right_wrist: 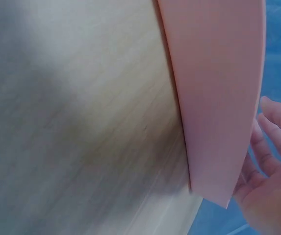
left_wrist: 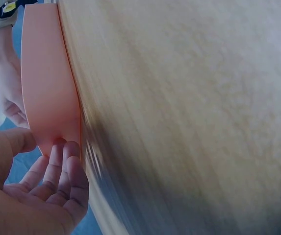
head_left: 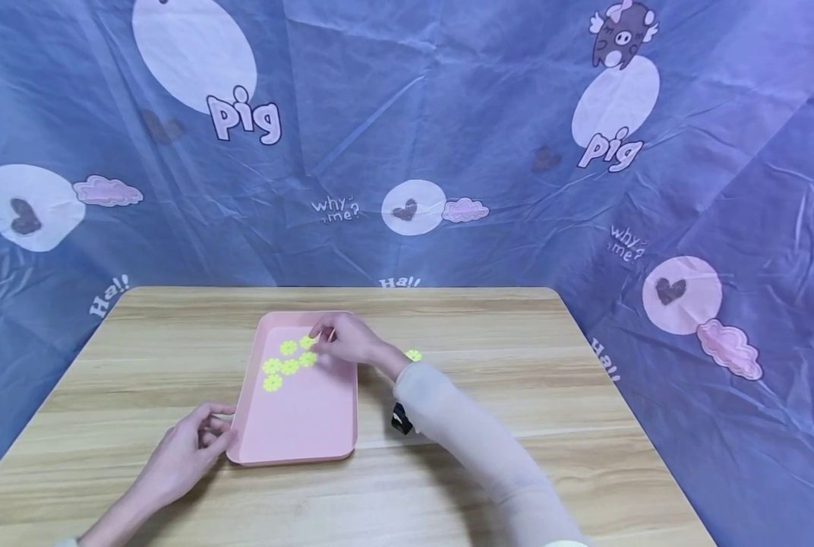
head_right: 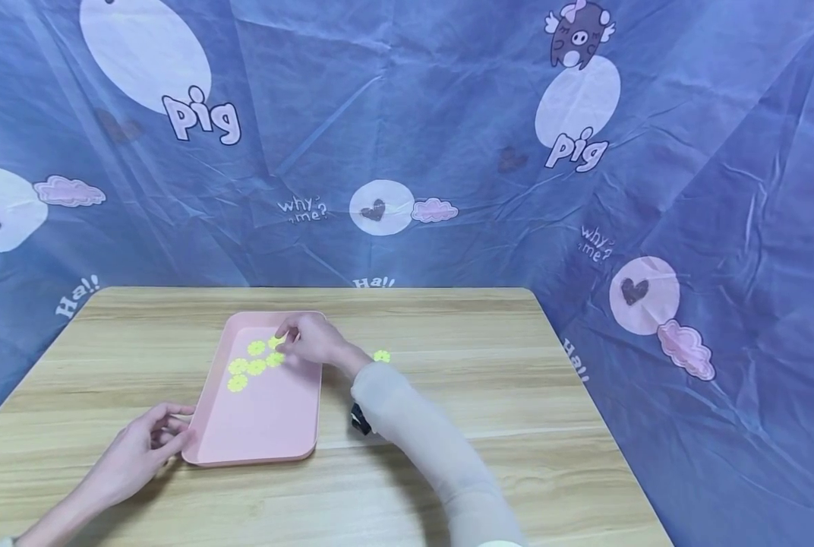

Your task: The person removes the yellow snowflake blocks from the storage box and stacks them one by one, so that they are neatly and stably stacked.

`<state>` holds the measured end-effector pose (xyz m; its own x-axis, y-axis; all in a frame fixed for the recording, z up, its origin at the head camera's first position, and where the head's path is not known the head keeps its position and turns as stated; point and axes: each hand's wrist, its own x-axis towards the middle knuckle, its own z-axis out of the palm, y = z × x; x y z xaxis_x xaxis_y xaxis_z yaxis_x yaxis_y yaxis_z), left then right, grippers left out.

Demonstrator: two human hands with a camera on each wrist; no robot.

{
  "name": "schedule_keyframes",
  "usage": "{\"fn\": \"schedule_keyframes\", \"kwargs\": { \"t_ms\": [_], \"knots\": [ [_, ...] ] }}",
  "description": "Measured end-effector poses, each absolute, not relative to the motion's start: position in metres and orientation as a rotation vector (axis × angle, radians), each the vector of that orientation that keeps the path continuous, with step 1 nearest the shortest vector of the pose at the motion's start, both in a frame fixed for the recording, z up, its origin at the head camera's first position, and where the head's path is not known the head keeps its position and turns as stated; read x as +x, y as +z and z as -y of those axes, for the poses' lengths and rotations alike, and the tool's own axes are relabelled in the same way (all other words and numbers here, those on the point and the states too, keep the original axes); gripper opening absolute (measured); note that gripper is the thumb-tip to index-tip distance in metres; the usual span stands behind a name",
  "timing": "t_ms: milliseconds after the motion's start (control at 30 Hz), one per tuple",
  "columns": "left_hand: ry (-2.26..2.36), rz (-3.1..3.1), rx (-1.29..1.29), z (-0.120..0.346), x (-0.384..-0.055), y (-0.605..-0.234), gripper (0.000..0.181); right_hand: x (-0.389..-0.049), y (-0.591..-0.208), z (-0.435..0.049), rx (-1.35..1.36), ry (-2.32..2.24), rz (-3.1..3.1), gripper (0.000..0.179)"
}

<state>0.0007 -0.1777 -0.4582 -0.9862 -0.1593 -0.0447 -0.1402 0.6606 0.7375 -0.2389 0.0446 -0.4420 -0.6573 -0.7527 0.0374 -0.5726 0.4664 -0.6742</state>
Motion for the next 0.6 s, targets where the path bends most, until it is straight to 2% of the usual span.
{"fn": "schedule_keyframes", "kwargs": {
  "t_ms": [200, 600],
  "knots": [
    [-1.266, 2.843, 0.261, 0.178, -0.001, -0.459, 0.036, -0.24, -0.449, -0.035, -1.207, -0.844, -2.53, 0.022],
    [-1.276, 2.849, 0.272, 0.179, -0.001, -0.46, 0.036, -0.237, -0.454, -0.025, -1.092, -0.663, -2.588, 0.022]
  ]
}}
